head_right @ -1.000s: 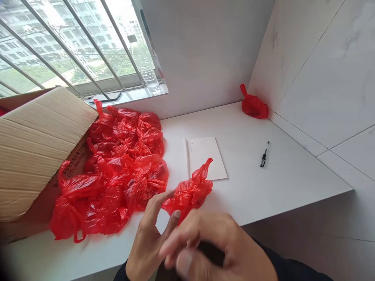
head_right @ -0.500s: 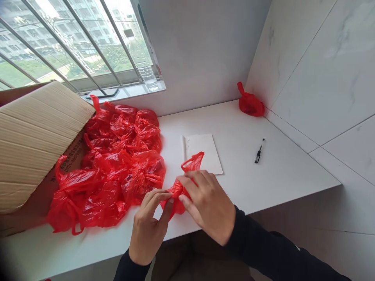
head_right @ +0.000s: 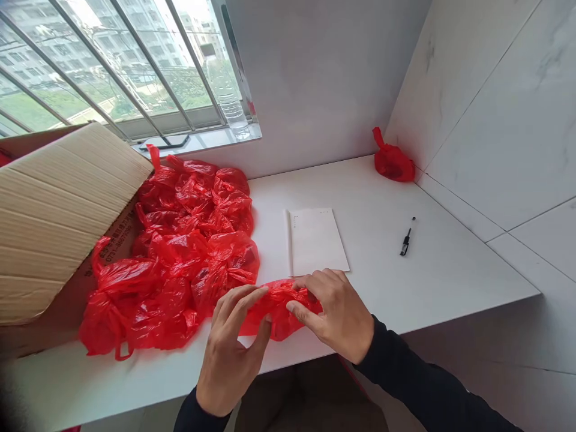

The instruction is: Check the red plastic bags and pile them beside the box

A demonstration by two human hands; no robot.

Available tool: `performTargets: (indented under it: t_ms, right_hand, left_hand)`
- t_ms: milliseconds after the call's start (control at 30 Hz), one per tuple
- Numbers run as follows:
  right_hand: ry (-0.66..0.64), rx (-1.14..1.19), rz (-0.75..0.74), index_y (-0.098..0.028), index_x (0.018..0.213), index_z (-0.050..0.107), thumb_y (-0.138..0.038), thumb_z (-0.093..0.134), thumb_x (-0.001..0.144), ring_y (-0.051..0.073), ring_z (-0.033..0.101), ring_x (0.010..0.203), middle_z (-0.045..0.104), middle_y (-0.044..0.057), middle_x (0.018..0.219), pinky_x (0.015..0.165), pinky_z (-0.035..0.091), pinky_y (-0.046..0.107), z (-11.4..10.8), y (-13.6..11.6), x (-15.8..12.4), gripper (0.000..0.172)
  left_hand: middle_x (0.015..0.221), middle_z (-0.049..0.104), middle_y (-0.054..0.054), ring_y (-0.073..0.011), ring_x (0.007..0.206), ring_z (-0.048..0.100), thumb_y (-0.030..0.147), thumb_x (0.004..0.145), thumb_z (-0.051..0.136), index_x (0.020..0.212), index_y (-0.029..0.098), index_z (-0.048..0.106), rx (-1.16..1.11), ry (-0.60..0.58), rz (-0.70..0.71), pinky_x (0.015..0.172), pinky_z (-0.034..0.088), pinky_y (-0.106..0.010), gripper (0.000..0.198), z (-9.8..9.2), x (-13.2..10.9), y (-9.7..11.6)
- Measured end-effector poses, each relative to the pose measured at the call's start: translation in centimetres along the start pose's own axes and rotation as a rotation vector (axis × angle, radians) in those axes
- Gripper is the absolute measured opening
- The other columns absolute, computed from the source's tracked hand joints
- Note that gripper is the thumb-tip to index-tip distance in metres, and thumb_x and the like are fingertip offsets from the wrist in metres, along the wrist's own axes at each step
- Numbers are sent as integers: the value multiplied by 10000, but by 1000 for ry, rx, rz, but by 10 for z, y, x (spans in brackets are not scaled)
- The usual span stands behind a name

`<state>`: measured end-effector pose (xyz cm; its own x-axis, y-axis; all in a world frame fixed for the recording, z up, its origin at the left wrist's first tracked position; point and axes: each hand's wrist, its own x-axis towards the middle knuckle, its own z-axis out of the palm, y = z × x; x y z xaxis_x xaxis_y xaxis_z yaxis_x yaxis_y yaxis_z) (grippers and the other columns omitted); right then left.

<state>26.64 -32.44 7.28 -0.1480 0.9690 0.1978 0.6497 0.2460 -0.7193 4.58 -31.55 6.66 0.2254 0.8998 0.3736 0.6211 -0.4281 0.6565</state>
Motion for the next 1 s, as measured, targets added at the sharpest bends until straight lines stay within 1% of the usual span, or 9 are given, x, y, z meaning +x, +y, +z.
performTargets:
  t_ms: [100,233,333,400,567,667,767,867,1000]
  right_hand:
    - [66,35,102,-249,952,612,-340,510,982,183,588,783,656,-17,838,752,441,363,-1,7,-2,140]
    - [129,137,340,-264,996,586,-427,467,984,197,601,823,647,-1,887,597,433,306,-9,15,-8,203]
    - [136,160,282,-257,1062,576,-464,532,956,216,599,953,651,25,1045,772,488,343,-9,9,-7,237]
    - [116,210,266,-250,1006,586,-490,527,965,200,597,858,652,15,950,778,490,346,-7,4,-5,251]
    - [198,456,353,-246,1004,551,-459,471,1001,173,591,727,628,7,850,634,497,302,-8,9,-3,228]
    - [343,367,312,-271,1181,510,-376,548,961,222,618,970,616,60,1106,808,536,384,-10,1,-12,246]
    - [646,247,-5,-319,1225,488,-156,626,880,215,586,1007,570,35,1070,906,505,414,-10,-26,-22,406]
    - [421,183,-319,-302,1218,507,-39,570,874,195,595,913,603,12,944,824,537,364,-8,-50,-21,438]
    - [45,-198,-323,-187,1281,539,-86,539,938,252,590,1092,655,73,1146,1048,456,496,2,-50,-11,357]
  left_hand:
    - [929,708,12,-196,940,637,269,918,640,967,297,701,-59,124,-118,883,496,-346,84,-5,2,-11]
    - [1008,700,-26,-207,939,663,328,957,583,1057,254,640,-109,252,-276,808,520,-329,137,-20,-1,-24]
    - [1178,650,-47,-243,1099,623,322,902,652,1201,266,603,-115,192,-236,918,501,-361,309,-21,-2,-16]
    - [1158,621,-35,-231,1111,595,276,881,677,1151,278,631,-64,188,-154,954,469,-351,274,-20,-2,-9]
    - [913,566,-9,-168,850,562,263,875,666,891,247,675,49,442,-177,775,471,-279,25,-33,-1,-7]
    - [637,478,37,-139,596,476,359,823,714,799,241,672,-100,369,-322,584,456,-252,128,-47,-3,-4]
    - [532,465,51,-133,485,450,451,827,690,811,241,669,-268,178,-458,482,461,-246,212,-54,-4,9]
    - [690,616,21,-158,596,583,426,832,689,911,253,657,-282,94,-398,565,543,-257,193,-52,-4,20]
    - [925,677,13,-161,751,666,359,838,714,1014,275,583,-301,67,-353,664,572,-236,235,-42,-5,25]
